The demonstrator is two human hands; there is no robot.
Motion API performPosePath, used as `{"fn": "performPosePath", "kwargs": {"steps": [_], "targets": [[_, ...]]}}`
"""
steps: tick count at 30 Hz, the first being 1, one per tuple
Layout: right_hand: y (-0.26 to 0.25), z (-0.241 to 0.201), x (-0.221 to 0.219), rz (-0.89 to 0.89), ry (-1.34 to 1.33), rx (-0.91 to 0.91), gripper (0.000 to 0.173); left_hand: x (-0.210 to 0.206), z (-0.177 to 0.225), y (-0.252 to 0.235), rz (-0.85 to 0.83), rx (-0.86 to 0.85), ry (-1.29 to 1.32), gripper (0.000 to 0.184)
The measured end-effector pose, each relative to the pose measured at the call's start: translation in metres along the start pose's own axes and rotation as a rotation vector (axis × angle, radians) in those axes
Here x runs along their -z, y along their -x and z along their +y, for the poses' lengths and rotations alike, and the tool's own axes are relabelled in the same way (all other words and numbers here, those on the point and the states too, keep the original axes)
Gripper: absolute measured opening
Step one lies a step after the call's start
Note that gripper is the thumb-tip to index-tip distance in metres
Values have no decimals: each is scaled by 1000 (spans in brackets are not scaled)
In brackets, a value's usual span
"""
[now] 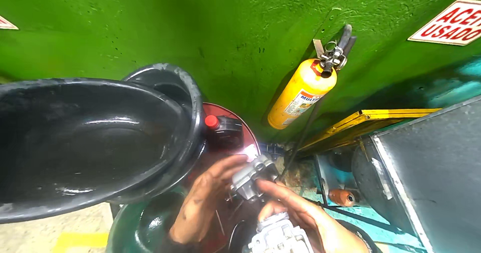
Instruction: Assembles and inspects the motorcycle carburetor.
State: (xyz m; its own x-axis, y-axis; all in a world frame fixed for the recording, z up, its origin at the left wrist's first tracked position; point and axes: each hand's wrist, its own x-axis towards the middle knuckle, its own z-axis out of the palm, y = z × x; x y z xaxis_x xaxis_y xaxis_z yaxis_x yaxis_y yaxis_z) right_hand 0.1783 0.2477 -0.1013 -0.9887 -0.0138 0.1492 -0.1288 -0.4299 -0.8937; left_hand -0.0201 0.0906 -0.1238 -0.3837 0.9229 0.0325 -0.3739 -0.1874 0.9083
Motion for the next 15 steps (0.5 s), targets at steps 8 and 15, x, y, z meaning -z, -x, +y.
{"fn": "performPosePath", "kwargs": {"steps": [8, 15], "targets": [[-3, 8, -5, 39, 101, 1, 122, -5, 23, -1, -19, 117, -220, 54], [-1, 9, -11, 33, 80, 68, 113, -4, 29, 9, 76, 20, -124, 44]]}}
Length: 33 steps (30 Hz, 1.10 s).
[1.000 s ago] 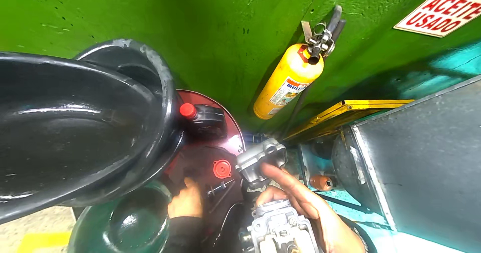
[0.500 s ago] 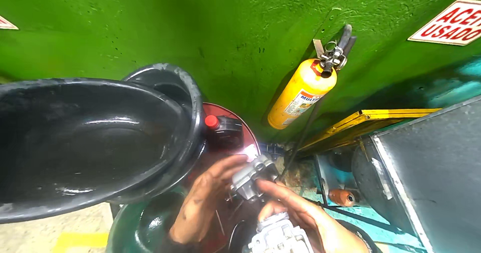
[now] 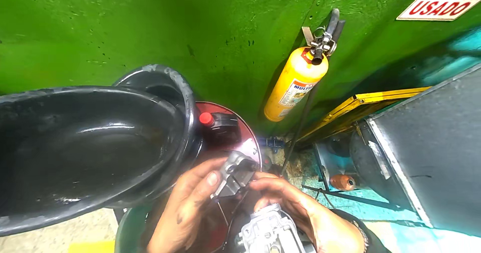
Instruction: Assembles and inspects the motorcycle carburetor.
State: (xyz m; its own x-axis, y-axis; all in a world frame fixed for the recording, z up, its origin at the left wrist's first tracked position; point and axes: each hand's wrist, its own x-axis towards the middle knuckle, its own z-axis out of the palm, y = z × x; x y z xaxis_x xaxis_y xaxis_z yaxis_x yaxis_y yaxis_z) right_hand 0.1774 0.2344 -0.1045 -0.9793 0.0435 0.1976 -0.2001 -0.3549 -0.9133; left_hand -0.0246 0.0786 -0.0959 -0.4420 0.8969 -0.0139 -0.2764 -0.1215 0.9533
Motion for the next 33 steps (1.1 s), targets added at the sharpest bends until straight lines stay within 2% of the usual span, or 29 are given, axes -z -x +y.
{"fn": "performPosePath", "kwargs": {"steps": [3, 6, 9, 13, 18, 24, 33], "targets": [[0, 2, 0, 51, -28, -8, 110, 0, 26, 15, 49, -163, -343, 46], [1, 5, -1, 104, -50, -13, 105, -6, 55, 33, -39, -310, -689, 51], [0, 7, -2, 125, -50, -7, 101, -13, 65, 44, -115, -431, -874, 50], [-3, 6, -3, 98, -49, 7, 100, -23, 71, 46, -228, -484, -1060, 47], [-4, 4, -5, 80, -50, 10, 96, -27, 71, 40, -310, -489, -1153, 45], [-2, 3, -6, 93, -25, 24, 88, -26, 61, 39, -300, -482, -1179, 48], [1, 2, -7, 86, -33, 50, 89, -35, 60, 42, -259, -487, -1229, 52]]}}
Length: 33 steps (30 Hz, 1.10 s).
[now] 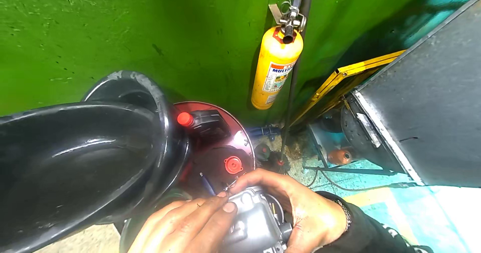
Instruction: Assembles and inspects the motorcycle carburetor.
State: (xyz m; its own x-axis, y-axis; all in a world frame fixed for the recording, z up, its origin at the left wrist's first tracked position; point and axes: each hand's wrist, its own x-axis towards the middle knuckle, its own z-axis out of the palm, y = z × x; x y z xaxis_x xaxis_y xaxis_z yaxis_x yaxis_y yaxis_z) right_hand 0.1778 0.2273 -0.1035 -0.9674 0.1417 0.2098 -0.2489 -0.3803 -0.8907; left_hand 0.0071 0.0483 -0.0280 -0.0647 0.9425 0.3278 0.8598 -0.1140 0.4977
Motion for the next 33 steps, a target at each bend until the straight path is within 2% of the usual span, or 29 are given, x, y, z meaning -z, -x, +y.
{"fn": "performPosePath", "kwargs": {"steps": [11, 15, 18, 20, 22, 24, 26, 29, 33], "targets": [[9, 5, 1, 43, 122, 135, 85, -14, 8, 5, 93, 95, 127, 69], [27, 13, 8, 84, 193, 164, 83, -39, 16, 6, 164, 114, 164, 64], [51, 25, 16, 148, 227, 148, 79, -64, 10, 10, 159, 121, 340, 71], [70, 31, 21, 203, 202, 123, 79, -72, -8, 14, 152, 199, 544, 78], [88, 33, 30, 265, 172, 101, 81, -86, -35, 11, 249, 379, 623, 58], [102, 34, 39, 321, 164, 94, 82, -126, -68, 4, 319, 586, 416, 36], [112, 34, 49, 380, 184, 96, 82, -175, -102, -6, 108, 660, 178, 27], [119, 31, 60, 428, 202, 104, 82, -237, -130, -32, -202, 613, 21, 25], [127, 26, 69, 461, 185, 112, 81, -268, -139, -53, -372, 588, -83, 26]]}}
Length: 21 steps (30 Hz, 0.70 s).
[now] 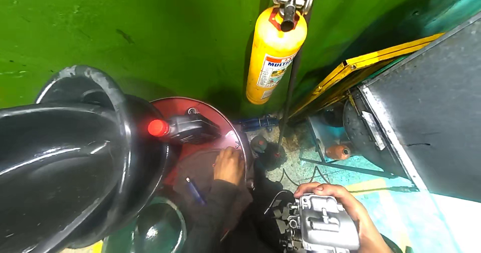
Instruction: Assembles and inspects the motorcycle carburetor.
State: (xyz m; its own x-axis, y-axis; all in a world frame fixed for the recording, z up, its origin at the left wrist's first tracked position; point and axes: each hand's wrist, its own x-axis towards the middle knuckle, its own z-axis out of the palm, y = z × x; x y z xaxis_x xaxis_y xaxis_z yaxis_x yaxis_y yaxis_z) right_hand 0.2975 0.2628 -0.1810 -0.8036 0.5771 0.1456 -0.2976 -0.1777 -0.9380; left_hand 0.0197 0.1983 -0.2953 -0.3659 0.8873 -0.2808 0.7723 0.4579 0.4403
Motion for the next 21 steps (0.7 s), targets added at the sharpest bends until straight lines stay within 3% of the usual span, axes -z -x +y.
{"fn": "performPosePath", "kwargs": {"steps": [11, 17, 21], "targets": [[3, 4, 12, 51, -31, -26, 83, -1, -30, 16, 78, -136, -215, 20], [-3, 2, 12, 49, -30, -27, 83, 0, -18, 9, 132, -114, -255, 29], [-4, 0, 12, 45, -24, -9, 82, -1, -5, -3, 16, -51, -187, 28]]}}
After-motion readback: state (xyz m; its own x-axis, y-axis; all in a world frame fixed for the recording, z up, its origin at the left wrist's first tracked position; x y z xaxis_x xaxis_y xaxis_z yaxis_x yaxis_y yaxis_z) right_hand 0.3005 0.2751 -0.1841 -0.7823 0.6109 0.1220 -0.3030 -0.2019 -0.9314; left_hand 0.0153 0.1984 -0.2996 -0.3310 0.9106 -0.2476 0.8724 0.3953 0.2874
